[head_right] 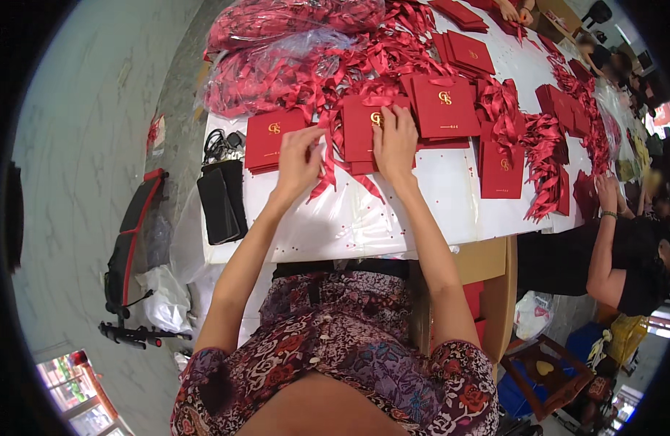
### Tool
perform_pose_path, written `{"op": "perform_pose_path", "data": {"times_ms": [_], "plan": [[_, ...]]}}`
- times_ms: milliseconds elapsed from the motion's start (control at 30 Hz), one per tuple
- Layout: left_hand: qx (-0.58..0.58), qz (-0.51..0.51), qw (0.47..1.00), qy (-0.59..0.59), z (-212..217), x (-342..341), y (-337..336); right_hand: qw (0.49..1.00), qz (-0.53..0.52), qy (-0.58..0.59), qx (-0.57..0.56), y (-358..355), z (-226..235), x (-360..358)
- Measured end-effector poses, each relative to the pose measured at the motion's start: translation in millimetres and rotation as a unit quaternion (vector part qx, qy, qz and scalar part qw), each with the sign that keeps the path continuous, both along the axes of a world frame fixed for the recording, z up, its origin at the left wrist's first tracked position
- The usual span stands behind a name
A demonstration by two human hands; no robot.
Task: Tying decorative ribbons onto small red gift boxes.
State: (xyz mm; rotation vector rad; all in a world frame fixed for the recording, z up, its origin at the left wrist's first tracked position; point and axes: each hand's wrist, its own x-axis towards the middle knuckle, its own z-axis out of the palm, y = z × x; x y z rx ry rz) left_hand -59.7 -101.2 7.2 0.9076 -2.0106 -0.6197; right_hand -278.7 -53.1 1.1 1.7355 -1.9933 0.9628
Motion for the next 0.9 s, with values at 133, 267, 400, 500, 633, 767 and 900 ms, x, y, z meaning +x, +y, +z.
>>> {"op": "perform_pose_path", "data": {"times_ms": [133,267,400,500,633,767,900], "plan": [[-0.032,0.074,0.995,-0.065,0,52,7,0.994,0.055,-0.094,-0.031,51,21,20],[-0.052,0.097,0.981,-0.157,-14,76,7,0.980,0.058,-0.133,0.136,105,15,38],[-0.086,0.107,0.974,-0.182,-38,79,2,0.970,0.067,-0.132,0.191,121,-10,44],[-0.094,0.111,0.969,-0.199,-38,81,10,0.968,0.095,-0.128,0.193,120,-13,48],[-0.107,0.120,0.964,-0.211,-28,94,51,0.926,0.147,-0.259,0.233,117,5,73],[-0.086,0.080,0.972,-0.205,-29,102,116,0.882,0.237,-0.349,0.207,120,1,68],[-0.044,0.011,0.975,-0.218,-25,107,163,0.727,0.307,-0.570,0.227,127,-12,60]]}}
